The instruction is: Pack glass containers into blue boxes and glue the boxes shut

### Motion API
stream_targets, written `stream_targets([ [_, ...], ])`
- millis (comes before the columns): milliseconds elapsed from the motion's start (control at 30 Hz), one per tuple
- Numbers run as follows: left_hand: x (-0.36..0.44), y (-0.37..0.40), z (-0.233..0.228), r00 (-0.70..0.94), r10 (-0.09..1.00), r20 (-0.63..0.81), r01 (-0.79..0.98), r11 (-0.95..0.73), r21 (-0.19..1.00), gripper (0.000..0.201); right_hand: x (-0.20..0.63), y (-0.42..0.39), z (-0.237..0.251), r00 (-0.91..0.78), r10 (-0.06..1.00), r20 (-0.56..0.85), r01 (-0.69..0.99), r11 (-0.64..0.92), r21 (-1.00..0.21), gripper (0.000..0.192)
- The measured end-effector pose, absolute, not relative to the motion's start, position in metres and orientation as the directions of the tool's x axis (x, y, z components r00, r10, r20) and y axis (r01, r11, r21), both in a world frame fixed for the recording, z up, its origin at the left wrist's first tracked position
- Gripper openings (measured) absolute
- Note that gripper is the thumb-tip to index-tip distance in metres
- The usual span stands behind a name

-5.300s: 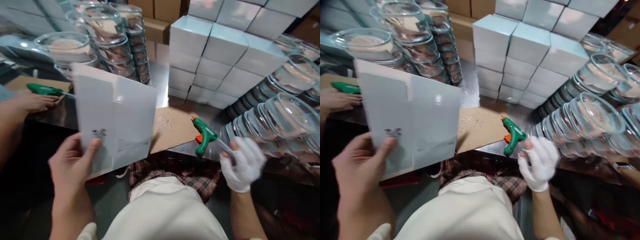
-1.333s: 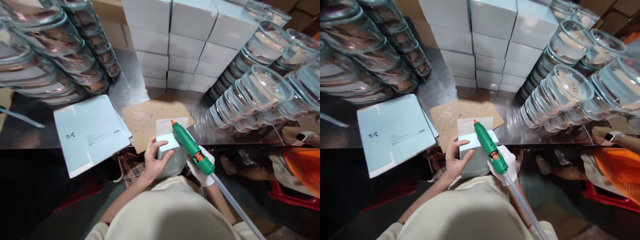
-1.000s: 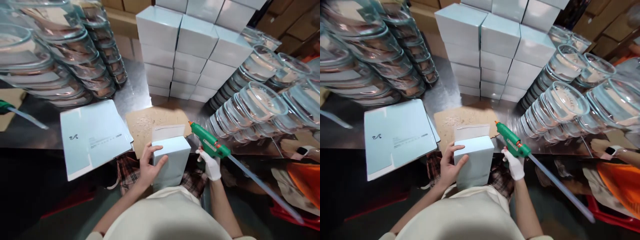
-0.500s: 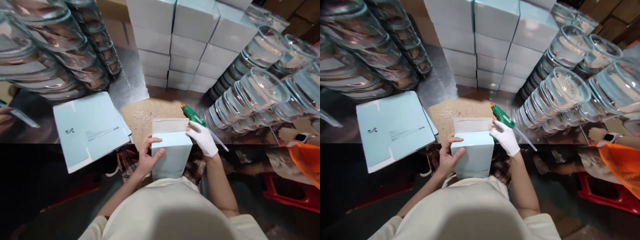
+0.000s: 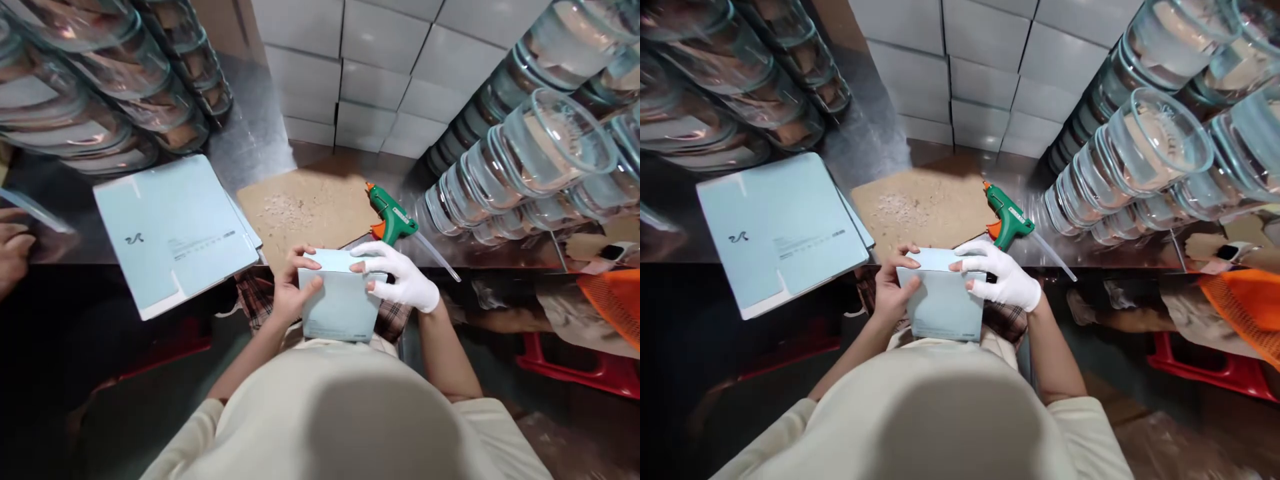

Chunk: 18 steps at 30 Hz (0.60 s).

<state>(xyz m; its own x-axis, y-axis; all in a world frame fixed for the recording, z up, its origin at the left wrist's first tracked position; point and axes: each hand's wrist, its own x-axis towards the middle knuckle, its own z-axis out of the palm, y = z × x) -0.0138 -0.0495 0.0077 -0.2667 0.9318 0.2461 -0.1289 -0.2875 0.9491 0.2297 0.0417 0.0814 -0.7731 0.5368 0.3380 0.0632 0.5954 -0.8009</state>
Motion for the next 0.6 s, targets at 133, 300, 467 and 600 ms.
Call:
stream_targets([
  [133, -0.010, -0.051, 0.014, -0.226, 0.937, 0.266, -0.133, -0.300, 0.945, 0.026, 0.221, 0.043, 0.074, -0.776, 0.491, 0.396, 0.018, 0.645, -0.764, 0.019],
  [300, -0.020, -0.051, 0.025, -0.367, 0.880, 0.300, -0.052, -0.342, 0.938, 0.029, 0.225, 0.014, 0.049, -0.316, 0.796, 0.517, 0.098, 0.569, -0.816, 0.037],
  [467, -0.035, -0.038, 0.041, -0.787, 0.571, 0.234, -0.093, -0.485, 0.870, 0.030, 0.234, -0.043, 0.026, -0.150, 0.967, 0.206, 0.166, 0.230, -0.959, 0.063],
  [600, -0.018, -0.035, 0.030, -0.788, 0.603, 0.122, -0.142, -0.372, 0.917, 0.037, 0.236, -0.048, 0.053, -0.192, 0.981, 0.005, 0.347, 0.073, -0.935, 0.059],
])
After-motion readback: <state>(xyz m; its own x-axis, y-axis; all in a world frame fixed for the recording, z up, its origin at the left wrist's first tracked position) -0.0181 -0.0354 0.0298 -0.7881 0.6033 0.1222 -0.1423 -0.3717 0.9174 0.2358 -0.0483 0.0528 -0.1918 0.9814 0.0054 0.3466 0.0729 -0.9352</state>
